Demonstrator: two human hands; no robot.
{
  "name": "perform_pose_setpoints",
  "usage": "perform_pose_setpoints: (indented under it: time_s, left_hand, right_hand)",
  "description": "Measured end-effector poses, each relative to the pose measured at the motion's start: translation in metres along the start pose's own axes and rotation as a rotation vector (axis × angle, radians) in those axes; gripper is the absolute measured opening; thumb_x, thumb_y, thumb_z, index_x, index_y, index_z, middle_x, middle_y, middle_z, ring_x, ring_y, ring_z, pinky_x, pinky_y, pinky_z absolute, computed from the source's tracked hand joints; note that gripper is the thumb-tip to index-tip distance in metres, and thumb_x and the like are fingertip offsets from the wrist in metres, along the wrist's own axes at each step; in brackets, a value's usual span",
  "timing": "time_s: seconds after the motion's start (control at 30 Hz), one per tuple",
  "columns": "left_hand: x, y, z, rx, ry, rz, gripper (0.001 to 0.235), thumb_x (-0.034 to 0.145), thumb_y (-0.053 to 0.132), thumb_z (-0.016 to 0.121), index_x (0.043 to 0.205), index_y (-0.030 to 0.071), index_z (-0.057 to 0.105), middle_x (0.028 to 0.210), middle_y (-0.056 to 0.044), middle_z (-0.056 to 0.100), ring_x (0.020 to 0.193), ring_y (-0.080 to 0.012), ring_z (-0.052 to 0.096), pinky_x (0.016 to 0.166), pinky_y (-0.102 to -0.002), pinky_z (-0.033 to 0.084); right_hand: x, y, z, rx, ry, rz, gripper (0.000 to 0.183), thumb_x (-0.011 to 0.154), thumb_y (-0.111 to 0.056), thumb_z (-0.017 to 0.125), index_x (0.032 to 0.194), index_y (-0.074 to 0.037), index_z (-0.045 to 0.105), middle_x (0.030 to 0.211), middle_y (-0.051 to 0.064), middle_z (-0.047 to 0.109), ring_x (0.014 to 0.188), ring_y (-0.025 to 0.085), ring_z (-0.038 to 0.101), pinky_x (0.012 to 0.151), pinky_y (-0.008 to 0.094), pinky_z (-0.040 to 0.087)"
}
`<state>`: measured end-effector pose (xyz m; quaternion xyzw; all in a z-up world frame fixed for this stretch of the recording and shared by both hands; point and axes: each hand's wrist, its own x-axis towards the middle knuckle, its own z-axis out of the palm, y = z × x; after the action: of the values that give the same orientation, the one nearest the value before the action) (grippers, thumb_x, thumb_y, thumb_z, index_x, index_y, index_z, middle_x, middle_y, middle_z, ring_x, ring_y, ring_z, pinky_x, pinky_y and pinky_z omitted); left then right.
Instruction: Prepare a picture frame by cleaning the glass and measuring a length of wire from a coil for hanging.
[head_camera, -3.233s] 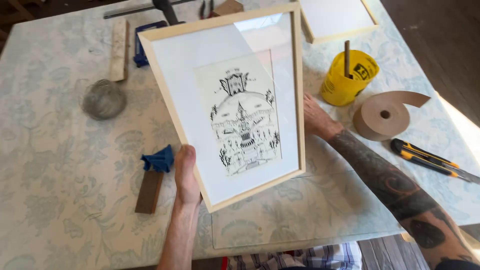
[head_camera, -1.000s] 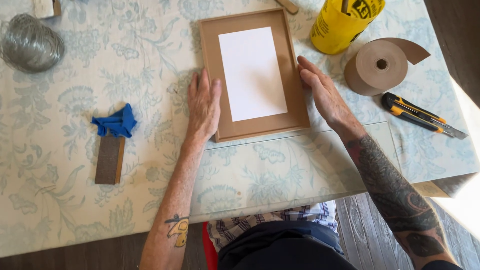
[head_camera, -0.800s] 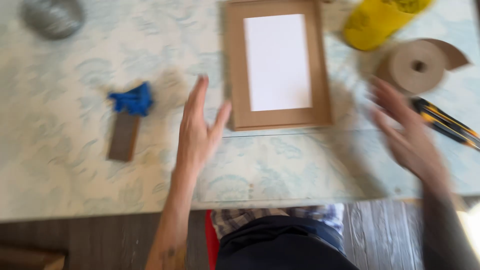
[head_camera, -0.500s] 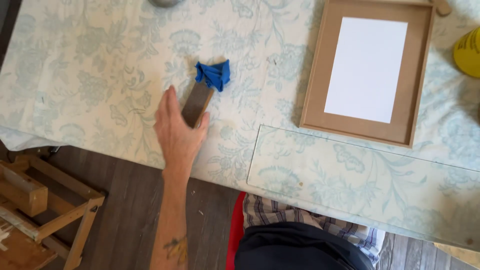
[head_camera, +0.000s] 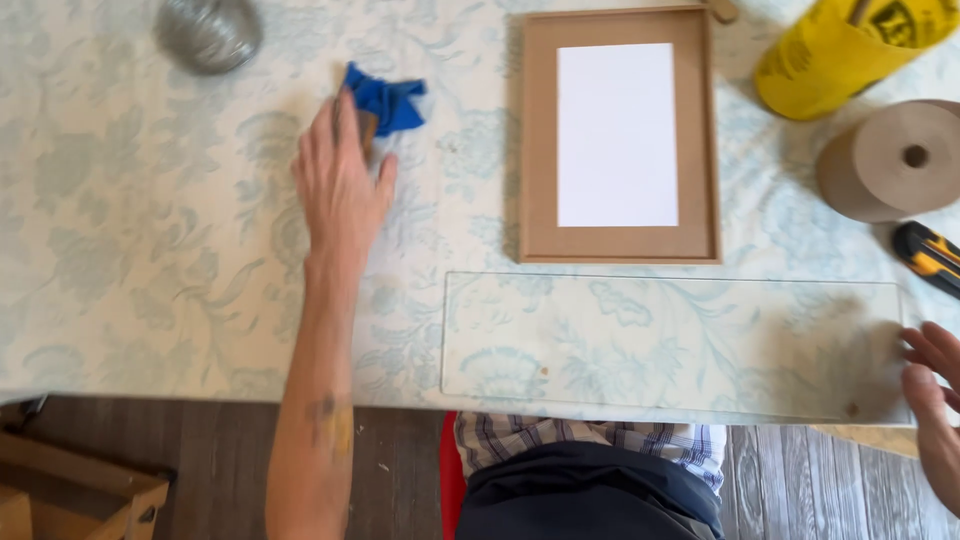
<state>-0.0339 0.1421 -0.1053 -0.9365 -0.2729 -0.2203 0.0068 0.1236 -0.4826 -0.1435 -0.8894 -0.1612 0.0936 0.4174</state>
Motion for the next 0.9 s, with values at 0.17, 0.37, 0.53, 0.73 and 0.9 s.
perform_pose_setpoints:
  time_s: [0.17, 0.37, 0.53, 0.73, 0.9]
  left_hand:
    - [-0.111, 0.066, -0.072, -0.356, -0.161, -0.172, 0.039, 0.097, 0.034, 0.068, 0.123, 0.006, 0.068, 0.113, -0.011, 0.068, 0.100, -0.0277, 0.065, 0.079, -0.042, 0.055]
    - [-0.217, 0.052, -0.101, -0.355, -0.040, -0.296, 0.030, 0.093, 0.020, 0.074, 0.118, 0.003, 0.072, 0.113, -0.011, 0.071, 0.101, -0.0241, 0.067, 0.087, -0.037, 0.058]
    - [-0.262, 0.058, -0.121, -0.200, 0.172, -0.295, 0.031, 0.091, 0.024, 0.077, 0.114, 0.004, 0.072, 0.115, -0.014, 0.066, 0.105, -0.0307, 0.062, 0.091, -0.042, 0.053]
    - [-0.300, 0.062, -0.100, -0.207, 0.084, -0.324, 0.041, 0.083, 0.035, 0.086, 0.111, 0.011, 0.069, 0.117, -0.012, 0.057, 0.108, -0.0285, 0.059, 0.091, -0.043, 0.052]
    - [-0.291, 0.025, -0.089, -0.409, 0.250, -0.536, 0.064, 0.083, 0.038, 0.083, 0.128, 0.001, 0.057, 0.143, -0.019, 0.040, 0.134, -0.0369, 0.046, 0.110, -0.055, 0.047]
  right_hand:
    - [-0.011, -0.063, 0.001, -0.034, 0.064, 0.056, 0.048, 0.112, -0.004, 0.044, 0.158, 0.012, 0.040, 0.150, 0.030, 0.052, 0.137, 0.040, 0.050, 0.106, 0.050, 0.039]
    - [-0.007, -0.084, 0.023, -0.022, 0.028, -0.013, 0.046, 0.112, -0.001, 0.047, 0.154, 0.016, 0.038, 0.145, 0.035, 0.055, 0.133, 0.042, 0.053, 0.107, 0.051, 0.041]
    - [-0.020, -0.172, 0.062, -0.153, -0.127, 0.148, 0.065, 0.101, -0.015, 0.054, 0.161, 0.003, 0.041, 0.146, 0.023, 0.059, 0.119, 0.036, 0.061, 0.081, 0.052, 0.053]
    - [-0.043, -0.221, 0.109, -0.180, -0.292, 0.311, 0.080, 0.084, -0.016, 0.065, 0.160, -0.011, 0.041, 0.152, 0.010, 0.058, 0.132, 0.027, 0.059, 0.080, 0.055, 0.058]
    - [-0.055, -0.245, 0.155, -0.097, -0.368, 0.064, 0.076, 0.075, -0.018, 0.071, 0.148, -0.010, 0.052, 0.162, 0.003, 0.049, 0.129, 0.028, 0.060, 0.108, 0.040, 0.047]
